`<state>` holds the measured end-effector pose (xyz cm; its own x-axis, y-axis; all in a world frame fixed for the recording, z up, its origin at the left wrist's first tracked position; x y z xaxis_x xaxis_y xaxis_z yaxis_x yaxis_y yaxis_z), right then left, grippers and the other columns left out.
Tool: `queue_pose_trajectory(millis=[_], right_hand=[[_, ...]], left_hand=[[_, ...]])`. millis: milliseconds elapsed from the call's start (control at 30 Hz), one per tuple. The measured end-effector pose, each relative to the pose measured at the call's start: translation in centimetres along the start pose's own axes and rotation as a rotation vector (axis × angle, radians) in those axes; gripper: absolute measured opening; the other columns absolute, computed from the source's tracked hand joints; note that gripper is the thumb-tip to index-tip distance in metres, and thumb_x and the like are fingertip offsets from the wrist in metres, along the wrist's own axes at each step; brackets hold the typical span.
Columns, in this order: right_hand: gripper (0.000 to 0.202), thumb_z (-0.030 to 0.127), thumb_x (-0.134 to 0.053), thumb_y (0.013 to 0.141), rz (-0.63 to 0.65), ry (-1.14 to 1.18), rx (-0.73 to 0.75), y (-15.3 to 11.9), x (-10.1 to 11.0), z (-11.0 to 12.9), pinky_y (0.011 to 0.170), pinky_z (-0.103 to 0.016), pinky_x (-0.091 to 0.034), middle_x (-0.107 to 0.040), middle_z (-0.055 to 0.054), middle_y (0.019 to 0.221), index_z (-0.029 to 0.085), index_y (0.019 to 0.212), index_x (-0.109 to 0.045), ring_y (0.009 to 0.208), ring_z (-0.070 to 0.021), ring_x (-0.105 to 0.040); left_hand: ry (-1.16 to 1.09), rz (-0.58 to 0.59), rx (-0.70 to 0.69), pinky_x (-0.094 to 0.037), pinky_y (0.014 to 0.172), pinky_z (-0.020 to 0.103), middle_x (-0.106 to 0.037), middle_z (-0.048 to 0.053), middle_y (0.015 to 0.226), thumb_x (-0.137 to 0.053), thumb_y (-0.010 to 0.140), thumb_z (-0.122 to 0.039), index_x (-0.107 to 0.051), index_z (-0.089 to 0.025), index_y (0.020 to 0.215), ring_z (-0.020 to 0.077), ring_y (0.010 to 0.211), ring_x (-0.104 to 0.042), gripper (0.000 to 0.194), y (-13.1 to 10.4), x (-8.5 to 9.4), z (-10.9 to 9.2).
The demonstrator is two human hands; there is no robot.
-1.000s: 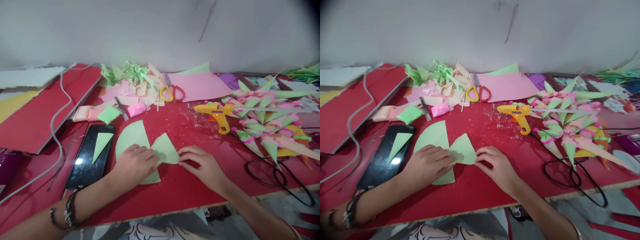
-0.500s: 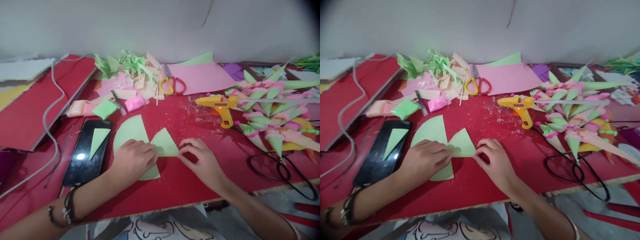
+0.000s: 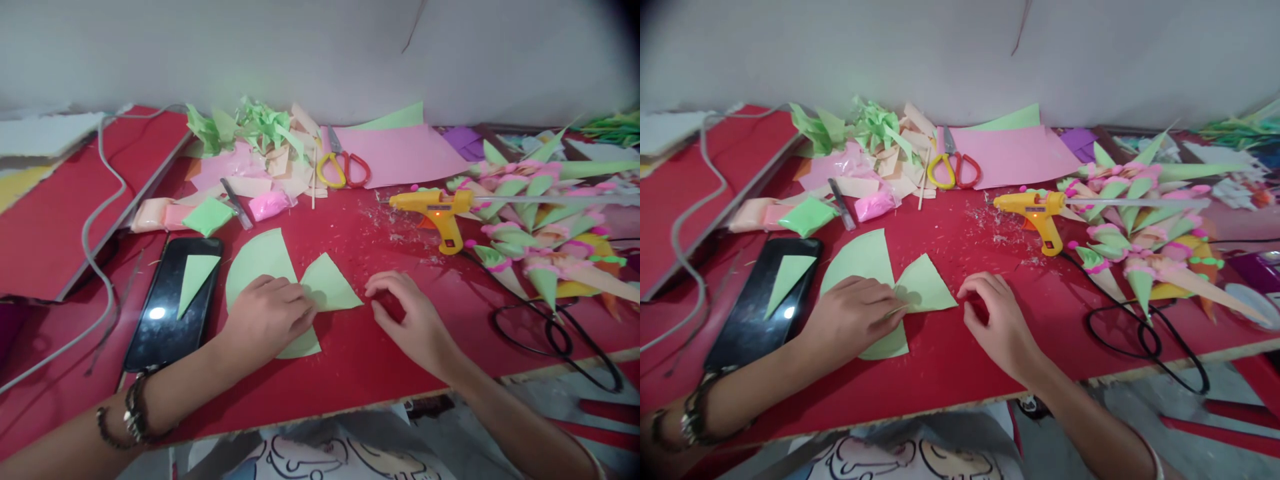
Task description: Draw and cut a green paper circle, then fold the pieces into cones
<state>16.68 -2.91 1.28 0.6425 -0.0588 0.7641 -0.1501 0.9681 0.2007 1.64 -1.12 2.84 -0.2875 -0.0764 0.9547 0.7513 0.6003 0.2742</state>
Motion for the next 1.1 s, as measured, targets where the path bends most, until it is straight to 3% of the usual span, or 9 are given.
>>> queue_pose_trajectory(millis=[167,433,767,1100], right_hand=[[0.01,0.019,-0.052,0.08,0.099,-0.043,0.099,0.2,-1.0,1.3,0.078,-0.033,-0.044,-0.059,-0.006,0.091,0.021,0.089,-0.056,0.088,-0.0192,-0.055],[0.007,0.021,-0.054,0.081,0.183,0.051,0.038,1.6,-1.1,0.2,0.069,-0.024,-0.045,-0.059,-0.003,0.084,0.021,0.076,-0.059,0.079,-0.014,-0.058],[0.01,0.023,-0.055,0.08,0.083,-0.047,0.069,1.5,-0.5,-0.2,0.072,-0.029,-0.043,-0.056,-0.004,0.083,0.02,0.071,-0.057,0.081,-0.0166,-0.054],[0.016,0.033,-0.055,0.08,0.082,-0.129,0.042,1.6,-1.1,-0.3,0.073,-0.033,-0.041,-0.054,-0.004,0.082,0.02,0.07,-0.056,0.081,-0.0186,-0.052]], left_hand=[[-0.043,-0.029,-0.03,-0.039,0.065,0.027,-0.063,-0.002,0.067,-0.045,0.085,-0.024,-0.063,-0.021,0.073,0.0123,0.066,-0.057,0.022,0.0,0.0,-0.4],[-0.027,0.002,0.053,-0.036,0.056,0.027,-0.062,-0.001,0.063,-0.044,0.086,-0.031,-0.061,-0.019,0.068,0.0135,0.061,-0.056,0.028,0.0,-0.5,0.5],[-0.021,0.069,0.146,-0.034,0.056,0.026,-0.061,-0.001,0.062,-0.042,0.087,-0.032,-0.059,-0.019,0.063,0.0131,0.06,-0.054,0.032,0.1,-1.1,1.4],[-0.027,0.146,0.25,-0.027,0.048,0.025,-0.059,0.0,0.06,-0.042,0.086,-0.032,-0.057,-0.019,0.063,0.0141,0.06,-0.053,0.03,0.1,-1.3,1.8]])
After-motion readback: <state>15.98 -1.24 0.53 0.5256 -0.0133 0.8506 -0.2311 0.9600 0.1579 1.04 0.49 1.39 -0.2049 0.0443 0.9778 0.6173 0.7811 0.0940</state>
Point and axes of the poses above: each hand's wrist, its own y-axis towards the middle knuckle, its own x-axis out of the back of the hand, z = x × y, the point moved 8 cm from there along y, towards the middle knuckle
